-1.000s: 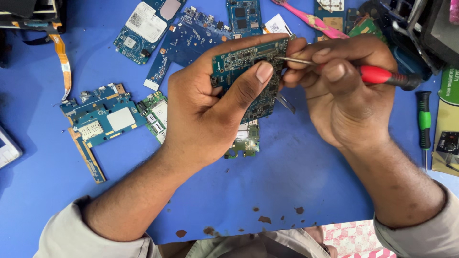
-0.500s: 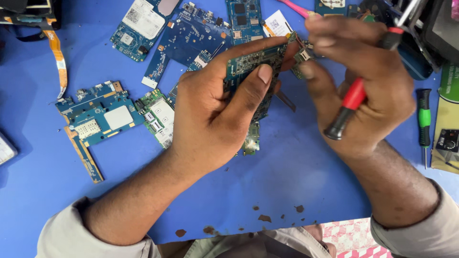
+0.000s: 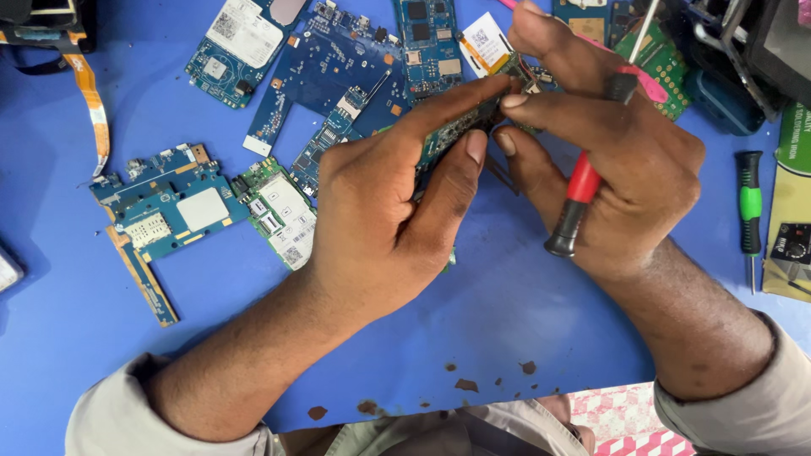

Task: The person uses a screwdriver to pry and unscrew components from a green phone midframe, then works on a blue phone motherboard, prying at its edges and connectors with the screwdriver while holding the board in one hand. They set the midframe aside and continue prying at the motherboard throughout the clip.

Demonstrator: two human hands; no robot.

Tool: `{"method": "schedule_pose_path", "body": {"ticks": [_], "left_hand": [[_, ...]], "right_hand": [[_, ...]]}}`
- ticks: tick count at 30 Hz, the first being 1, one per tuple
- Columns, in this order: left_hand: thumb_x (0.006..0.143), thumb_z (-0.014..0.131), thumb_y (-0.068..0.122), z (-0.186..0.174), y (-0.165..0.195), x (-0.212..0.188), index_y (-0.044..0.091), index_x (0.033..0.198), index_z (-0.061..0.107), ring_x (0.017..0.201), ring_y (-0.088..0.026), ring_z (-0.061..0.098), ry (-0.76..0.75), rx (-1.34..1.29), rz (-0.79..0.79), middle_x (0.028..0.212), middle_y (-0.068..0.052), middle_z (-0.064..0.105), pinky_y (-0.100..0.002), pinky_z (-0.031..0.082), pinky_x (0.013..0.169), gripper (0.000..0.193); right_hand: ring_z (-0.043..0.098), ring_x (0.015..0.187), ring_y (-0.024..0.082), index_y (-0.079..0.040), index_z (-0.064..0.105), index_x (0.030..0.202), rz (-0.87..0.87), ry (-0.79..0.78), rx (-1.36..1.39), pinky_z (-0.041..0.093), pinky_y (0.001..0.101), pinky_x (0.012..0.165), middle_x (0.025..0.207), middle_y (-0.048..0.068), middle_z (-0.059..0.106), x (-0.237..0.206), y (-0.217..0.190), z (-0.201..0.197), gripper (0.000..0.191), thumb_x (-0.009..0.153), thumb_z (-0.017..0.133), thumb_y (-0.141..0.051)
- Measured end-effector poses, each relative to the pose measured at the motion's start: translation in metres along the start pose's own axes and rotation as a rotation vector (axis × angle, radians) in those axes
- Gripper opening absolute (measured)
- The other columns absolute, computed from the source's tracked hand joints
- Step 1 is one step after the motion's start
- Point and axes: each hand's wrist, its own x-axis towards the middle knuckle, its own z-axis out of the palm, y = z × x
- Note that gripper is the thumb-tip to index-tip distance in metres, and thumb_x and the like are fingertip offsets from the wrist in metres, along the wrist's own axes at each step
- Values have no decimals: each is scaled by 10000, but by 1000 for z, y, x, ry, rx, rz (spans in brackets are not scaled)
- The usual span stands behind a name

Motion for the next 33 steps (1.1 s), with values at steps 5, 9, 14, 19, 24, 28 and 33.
{"method": "schedule_pose_path", "body": {"ticks": [5, 9, 14, 19, 24, 28, 33], "left_hand": [[1119, 599, 44, 3, -4, -2, 45, 1368, 567, 937, -102, 784, 25, 34, 123, 1169, -88, 751, -216, 632, 811, 251], [1078, 620, 47, 4, -8, -4, 26, 1334, 592, 950, -146, 810, 4, 10, 35, 1200, -103, 763, -245, 648, 826, 258], [1155, 625, 49, 5, -12, -7, 22, 1358, 574, 1092, -164, 799, 19, 21, 142, 1271, -109, 734, -231, 664, 922, 211], [1154, 622, 60, 5, -10, -6, 22, 1353, 577, 962, -119, 807, 8, 8, 126, 1211, -105, 756, -215, 653, 810, 207], [1088, 620, 70, 3, -5, -3, 24, 1354, 605, 659, -61, 701, -12, 5, -11, 872, -43, 755, -229, 537, 593, 270], [1092, 618, 92, 2, -4, -1, 37, 1350, 612, 607, -41, 673, -20, 17, -32, 721, -9, 686, -223, 502, 557, 263], [1135, 609, 105, 1, -4, -3, 51, 1394, 609, 599, -21, 688, -14, 27, -9, 798, -5, 720, -198, 526, 558, 264]], "right_hand": [[656, 1304, 379, 69, 622, 1091, -29, 20, -35, 540, 435, 1112, 1379, 310, 603, 4, -3, 1, 290, 908, 819, 177], [661, 1286, 405, 78, 625, 1052, -47, 10, -72, 546, 444, 1087, 1324, 322, 628, 6, -4, -1, 289, 864, 818, 183], [679, 1252, 367, 63, 604, 1091, -44, 5, -53, 583, 401, 1057, 1329, 303, 643, 5, -4, 1, 285, 929, 809, 176], [689, 1230, 358, 66, 574, 1112, -58, -10, -41, 606, 396, 1044, 1312, 304, 648, 6, -4, 0, 273, 966, 775, 179], [697, 1213, 391, 71, 570, 1048, -80, -14, -19, 635, 444, 1020, 1140, 284, 686, 9, -3, 0, 254, 926, 757, 191], [692, 1231, 364, 57, 560, 1079, -99, -7, -26, 623, 394, 981, 1176, 277, 678, 9, -4, 1, 258, 963, 757, 179], [700, 1197, 362, 69, 566, 1059, -73, 6, -66, 617, 394, 1001, 1251, 321, 655, 10, -6, -1, 258, 922, 753, 181]]}}
